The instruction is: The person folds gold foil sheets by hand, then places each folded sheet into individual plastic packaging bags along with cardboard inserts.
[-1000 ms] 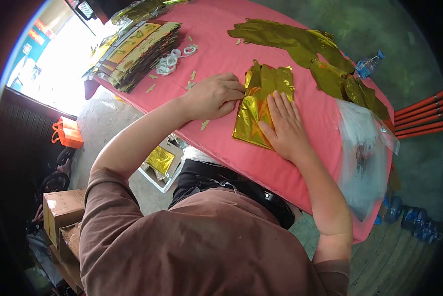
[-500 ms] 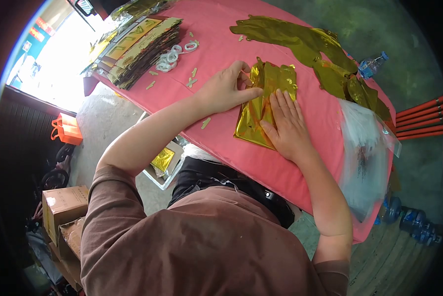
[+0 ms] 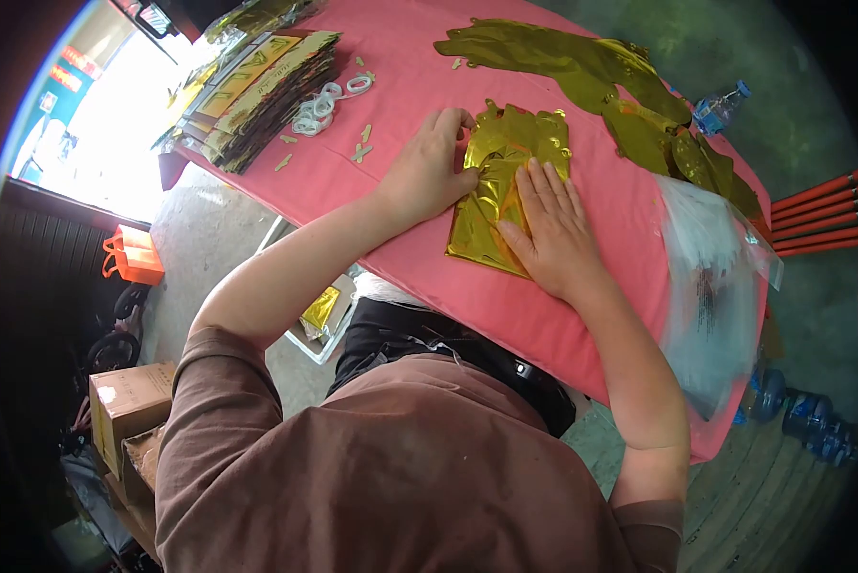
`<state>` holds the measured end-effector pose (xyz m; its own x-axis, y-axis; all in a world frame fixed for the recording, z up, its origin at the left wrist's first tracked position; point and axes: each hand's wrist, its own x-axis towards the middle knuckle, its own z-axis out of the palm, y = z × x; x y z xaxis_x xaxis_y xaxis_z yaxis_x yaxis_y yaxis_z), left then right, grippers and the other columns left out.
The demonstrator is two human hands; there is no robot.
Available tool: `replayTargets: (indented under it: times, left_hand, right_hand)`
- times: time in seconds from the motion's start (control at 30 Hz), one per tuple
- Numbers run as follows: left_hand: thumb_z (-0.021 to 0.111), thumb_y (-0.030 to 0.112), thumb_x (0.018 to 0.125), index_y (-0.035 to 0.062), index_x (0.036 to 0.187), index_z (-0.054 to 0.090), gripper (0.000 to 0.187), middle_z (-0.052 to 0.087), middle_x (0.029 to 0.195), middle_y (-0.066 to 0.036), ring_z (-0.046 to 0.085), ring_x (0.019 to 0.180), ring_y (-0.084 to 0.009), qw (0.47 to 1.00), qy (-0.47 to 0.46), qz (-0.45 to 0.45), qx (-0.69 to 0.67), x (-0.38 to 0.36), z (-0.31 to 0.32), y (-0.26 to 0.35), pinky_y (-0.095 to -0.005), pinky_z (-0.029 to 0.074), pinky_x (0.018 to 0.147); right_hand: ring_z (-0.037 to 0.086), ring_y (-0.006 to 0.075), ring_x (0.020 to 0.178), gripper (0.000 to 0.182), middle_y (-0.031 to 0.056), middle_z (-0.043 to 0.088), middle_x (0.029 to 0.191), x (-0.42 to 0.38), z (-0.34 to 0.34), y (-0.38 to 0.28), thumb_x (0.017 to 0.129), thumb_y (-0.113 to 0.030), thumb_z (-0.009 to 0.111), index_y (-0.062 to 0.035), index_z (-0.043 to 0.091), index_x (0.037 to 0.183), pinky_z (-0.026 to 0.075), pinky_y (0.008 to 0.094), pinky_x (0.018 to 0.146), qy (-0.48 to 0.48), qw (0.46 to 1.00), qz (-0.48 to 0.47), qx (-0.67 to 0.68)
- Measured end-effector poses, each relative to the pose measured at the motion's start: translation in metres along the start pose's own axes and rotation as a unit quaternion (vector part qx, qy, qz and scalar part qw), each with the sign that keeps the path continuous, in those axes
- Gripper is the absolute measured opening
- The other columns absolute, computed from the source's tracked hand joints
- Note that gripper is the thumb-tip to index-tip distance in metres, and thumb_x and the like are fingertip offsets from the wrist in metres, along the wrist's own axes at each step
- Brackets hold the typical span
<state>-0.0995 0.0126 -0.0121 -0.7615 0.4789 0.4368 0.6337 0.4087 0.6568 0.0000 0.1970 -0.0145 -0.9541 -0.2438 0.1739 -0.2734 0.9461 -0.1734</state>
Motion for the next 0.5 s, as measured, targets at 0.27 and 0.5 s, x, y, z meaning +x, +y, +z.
replayTargets:
  times: [0.27,0.5]
  left_hand:
    - [0.062,0.010,0.074,0.0017,0.088,0.062,0.016,0.054,0.088,-0.015,0.057,0.078,-0.0291,0.994,-0.036,0.033,0.095,-0.0036,-0.0051,0.0020,-0.0361,0.048,0.072]
    - [0.064,0.019,0.077,0.0041,0.093,0.062,0.022,0.055,0.085,-0.014,0.057,0.079,-0.0307,0.986,-0.050,0.039,0.156,-0.0007,-0.0098,0.0012,-0.0385,0.047,0.071]
  right_hand:
    - [0.019,0.0302,0.136,0.065,0.0186,0.024,0.145,-0.0004,-0.0006,-0.0002,0.091,-0.041,0.043,0.0000,0.026,0.139,0.012,0.0411,0.111,0.001,1.000,0.001,-0.005]
    - [0.018,0.0303,0.136,0.068,0.0192,0.023,0.145,0.0006,-0.0002,-0.0001,0.091,-0.043,0.042,0.0009,0.025,0.139,0.012,0.0411,0.111,-0.008,1.000,0.000,-0.016]
